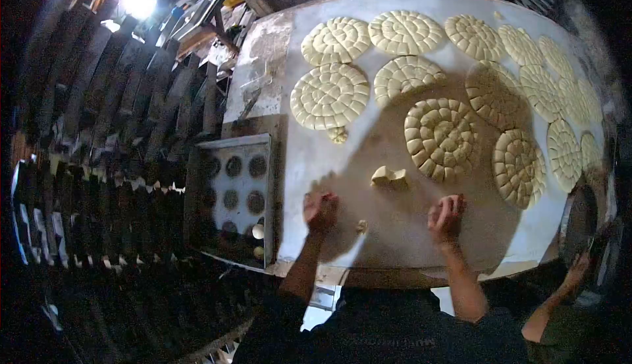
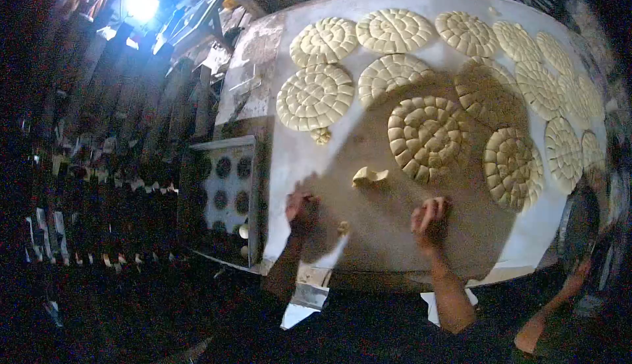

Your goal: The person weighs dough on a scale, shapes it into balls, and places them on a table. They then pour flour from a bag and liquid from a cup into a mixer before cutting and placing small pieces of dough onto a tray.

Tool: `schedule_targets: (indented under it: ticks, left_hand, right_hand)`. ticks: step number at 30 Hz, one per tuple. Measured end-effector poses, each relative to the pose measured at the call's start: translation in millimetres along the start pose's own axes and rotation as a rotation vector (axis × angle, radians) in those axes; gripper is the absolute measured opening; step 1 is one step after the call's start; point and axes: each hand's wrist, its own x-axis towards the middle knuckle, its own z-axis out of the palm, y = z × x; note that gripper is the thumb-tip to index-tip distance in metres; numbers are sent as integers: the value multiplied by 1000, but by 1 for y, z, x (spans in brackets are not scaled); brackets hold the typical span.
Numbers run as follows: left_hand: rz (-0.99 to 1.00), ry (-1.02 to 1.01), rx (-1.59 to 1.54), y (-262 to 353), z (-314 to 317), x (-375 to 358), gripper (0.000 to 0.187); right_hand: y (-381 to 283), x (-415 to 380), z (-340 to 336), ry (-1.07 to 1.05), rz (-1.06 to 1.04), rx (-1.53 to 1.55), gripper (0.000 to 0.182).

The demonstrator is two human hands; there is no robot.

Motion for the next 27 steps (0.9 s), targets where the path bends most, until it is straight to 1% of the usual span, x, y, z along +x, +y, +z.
schedule_targets:
  ticks: [2, 3, 4, 5, 6, 7, 8, 9, 10, 12, 13, 15, 16, 19, 20, 21, 22, 23, 24, 25, 26, 27]
  left_hand:
    - [165, 114, -54, 68, -28, -28, 11]
    - [255, 181, -76, 82, -36, -34, 12]
    - [273, 140, -43, 67, -24, -50, 15]
    - [291, 98, -12, 37, -3, -74, 18]
    - [310, 55, 18, 12, 4, -86, 21]
    - [258, -152, 138, -9, -7, -88, 28]
    - [401, 69, -30, -47, 1, -83, 28]
    - [232, 216, -13, -76, 18, -74, 22]
    - [62, 359, 3, -87, 12, -44, 19]
    - [255, 362, -76, -56, -1, 5, 13]
    - [242, 348, -132, -44, 9, 18, 14]
    - [168, 241, -299, -13, 32, 11, 20]
    - [153, 187, -383, -1, 33, -1, 24]
    - [514, 230, -262, -4, 15, -67, 29]
    - [442, 229, -205, -16, 7, -84, 30]
    - [368, 217, -155, -29, 0, -106, 32]
    - [298, 176, -235, -40, -21, -123, 34]
    - [226, 141, -315, -51, -41, -141, 35]
    - [158, 84, -520, -64, -90, -144, 37]
    - [89, 33, -721, -84, -120, -144, 38]
    - [57, 224, -856, -109, -120, -147, 40]
    - [-18, 253, -827, -130, -135, -148, 43]
  right_hand:
    - [7, -35, 12, -125, -148, -3, 17]
    - [11, -54, 14, -176, -226, -4, 19]
    - [24, -68, 10, -191, -290, 13, 20]
    - [49, -80, 1, -207, -354, 29, 20]
    - [79, -83, -5, -223, -416, 43, 20]
    - [126, -81, 7, -98, -344, -4, 18]
    - [125, -65, 4, -50, -274, -56, 16]
    - [124, -48, 0, -6, -201, -106, 14]
    - [73, -7, -21, -38, -132, -163, 12]
    - [27, 17, 2, 184, -66, -137, 8]
    - [15, 16, 8, 289, -38, -124, 7]
    - [12, -6, 31, 217, -58, -65, 6]
    - [9, -19, 36, 181, -65, -36, 6]
    - [9, -62, 15, 5, -316, -45, 6]
    - [5, -64, -4, -57, -284, -122, 11]
    - [23, -65, -13, -193, -129, -123, 11]
    - [42, -63, -21, -327, 29, -129, 11]
    - [39, -55, -32, -483, 186, -152, 13]
    - [28, -42, -36, -632, 343, -174, 16]
    - [-1, -42, -21, -603, 450, 92, 19]
    - [-42, -46, -3, -561, 553, 359, 23]
    - [-80, -47, 14, -611, 95, 171, 25]
